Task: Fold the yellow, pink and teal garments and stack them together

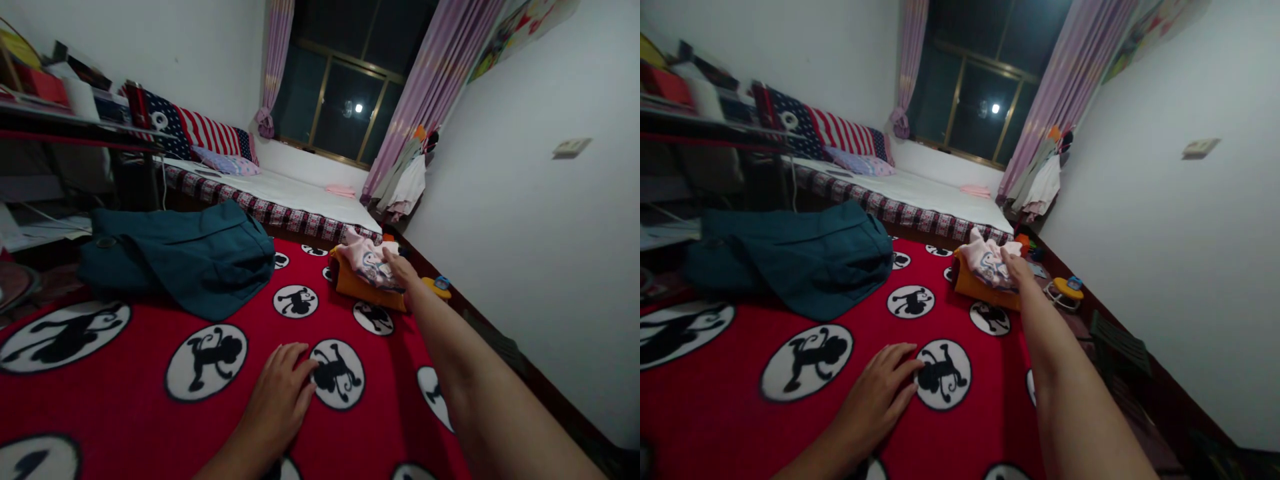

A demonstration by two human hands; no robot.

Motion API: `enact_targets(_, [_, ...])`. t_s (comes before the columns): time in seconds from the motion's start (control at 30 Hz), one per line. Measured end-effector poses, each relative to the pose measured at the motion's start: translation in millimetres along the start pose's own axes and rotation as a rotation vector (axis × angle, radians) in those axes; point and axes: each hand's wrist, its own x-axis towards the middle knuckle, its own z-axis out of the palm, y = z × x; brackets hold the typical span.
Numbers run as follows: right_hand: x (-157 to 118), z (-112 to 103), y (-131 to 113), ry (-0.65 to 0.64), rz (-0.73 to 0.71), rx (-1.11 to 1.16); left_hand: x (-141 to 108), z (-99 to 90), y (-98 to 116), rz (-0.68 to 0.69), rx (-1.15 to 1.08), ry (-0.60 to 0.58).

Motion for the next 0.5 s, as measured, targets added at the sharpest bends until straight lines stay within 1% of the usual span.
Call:
enact_targets(0.07, [1, 7, 10, 0.022, 0.01, 0.032, 0, 0.2, 0, -0.002, 0.003, 0.002])
enact_targets(0.13, [2, 9, 16, 0.056, 0.027, 0.061, 0, 0.4, 0, -0.003, 0.003, 0.003])
enact_targets(0.27, [3, 4, 27, 0.173, 0.089, 0.084, 0, 0.8, 0, 0.006, -0.001, 0.011])
enact_targets(0.37, [-2, 1, 36, 0.218, 0.152, 0.053, 0, 1.0, 0, 0.007, 0.003, 0.019])
enact_targets(0.43, [-5, 0, 36, 0.238, 0.204, 0.004, 0, 1.1, -1, 0.006, 0.005, 0.014])
enact_targets(0.5, [-8, 1, 27, 0.273, 0.239, -0.044, 0, 1.0, -1, 0.007, 0.007, 0.0])
